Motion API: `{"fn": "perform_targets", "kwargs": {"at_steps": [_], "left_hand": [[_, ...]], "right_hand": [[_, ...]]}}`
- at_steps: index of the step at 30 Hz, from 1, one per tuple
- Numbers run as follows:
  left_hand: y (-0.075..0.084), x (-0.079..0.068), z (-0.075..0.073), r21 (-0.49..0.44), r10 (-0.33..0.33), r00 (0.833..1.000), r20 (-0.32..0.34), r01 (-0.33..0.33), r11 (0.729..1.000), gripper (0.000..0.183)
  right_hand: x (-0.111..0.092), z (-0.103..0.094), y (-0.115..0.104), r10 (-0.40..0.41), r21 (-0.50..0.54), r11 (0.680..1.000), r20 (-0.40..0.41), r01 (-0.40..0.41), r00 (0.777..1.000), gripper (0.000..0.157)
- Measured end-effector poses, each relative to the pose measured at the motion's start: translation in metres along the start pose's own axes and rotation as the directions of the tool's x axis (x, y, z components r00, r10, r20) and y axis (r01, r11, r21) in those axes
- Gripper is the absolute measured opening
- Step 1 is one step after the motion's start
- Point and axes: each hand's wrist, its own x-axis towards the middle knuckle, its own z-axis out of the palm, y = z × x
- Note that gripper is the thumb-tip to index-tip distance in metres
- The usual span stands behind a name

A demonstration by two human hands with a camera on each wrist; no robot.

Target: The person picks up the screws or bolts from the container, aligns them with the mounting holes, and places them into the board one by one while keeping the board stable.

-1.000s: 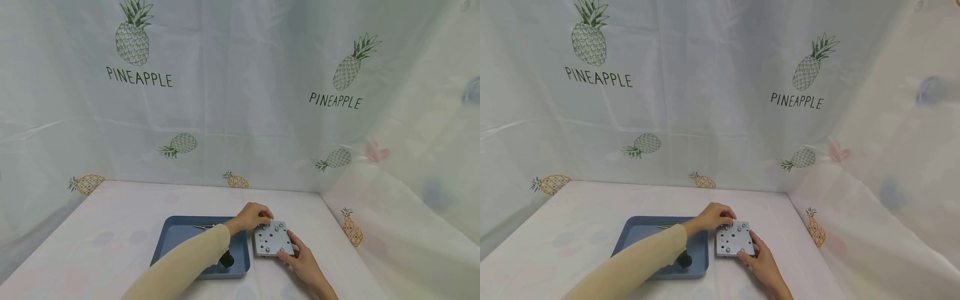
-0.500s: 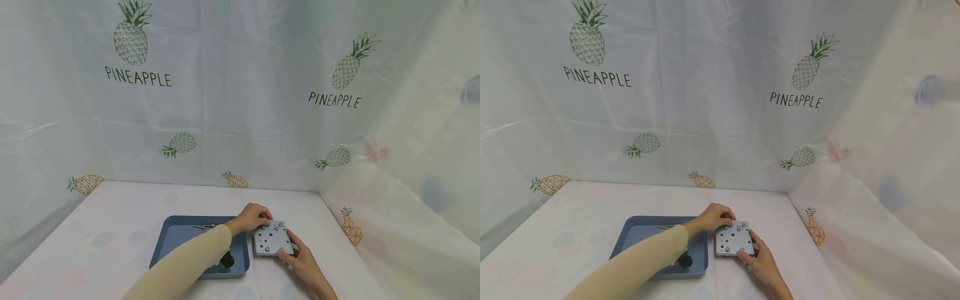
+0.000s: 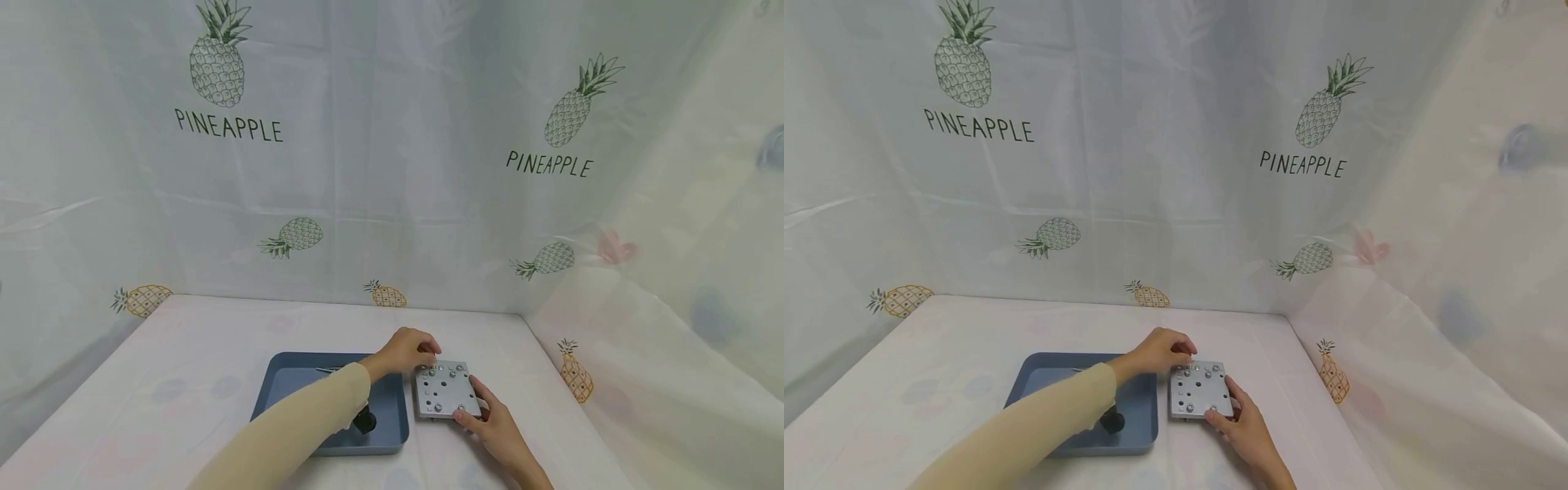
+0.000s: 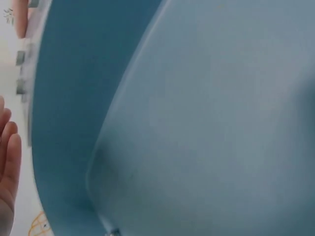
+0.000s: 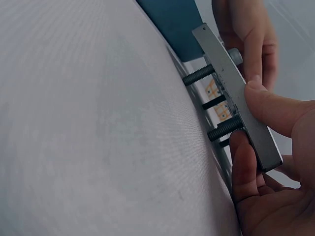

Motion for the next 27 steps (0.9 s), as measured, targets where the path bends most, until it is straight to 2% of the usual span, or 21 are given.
{"fn": "perform_targets", "kwargs": {"at_steps": [6, 12, 17, 27], "left_hand": [[0.000, -0.012, -0.030, 0.025, 0.054, 0.998, 0.013, -0.055, 0.998, 0.022], [-0.008, -0.029, -0.055, 0.110, 0.087, 0.996, 0.032, -0.090, 0.990, 0.025], [-0.014, -0.041, -0.069, 0.159, 0.097, 0.994, 0.046, -0.103, 0.982, 0.029], [-0.023, -0.072, -0.084, 0.234, 0.057, 0.996, 0.075, -0.073, 0.969, 0.039]], "right_hand": [[0.000, 0.001, 0.000, -0.003, -0.011, 1.000, -0.009, 0.003, 1.000, 0.095], [0.000, 0.000, 0.001, 0.005, -0.016, 1.000, -0.007, -0.005, 1.000, 0.096], [0.000, -0.002, 0.003, 0.004, -0.006, 1.000, -0.005, -0.004, 1.000, 0.096], [0.001, 0.000, 0.002, 0.011, -0.019, 1.000, -0.014, -0.011, 1.000, 0.097]]}}
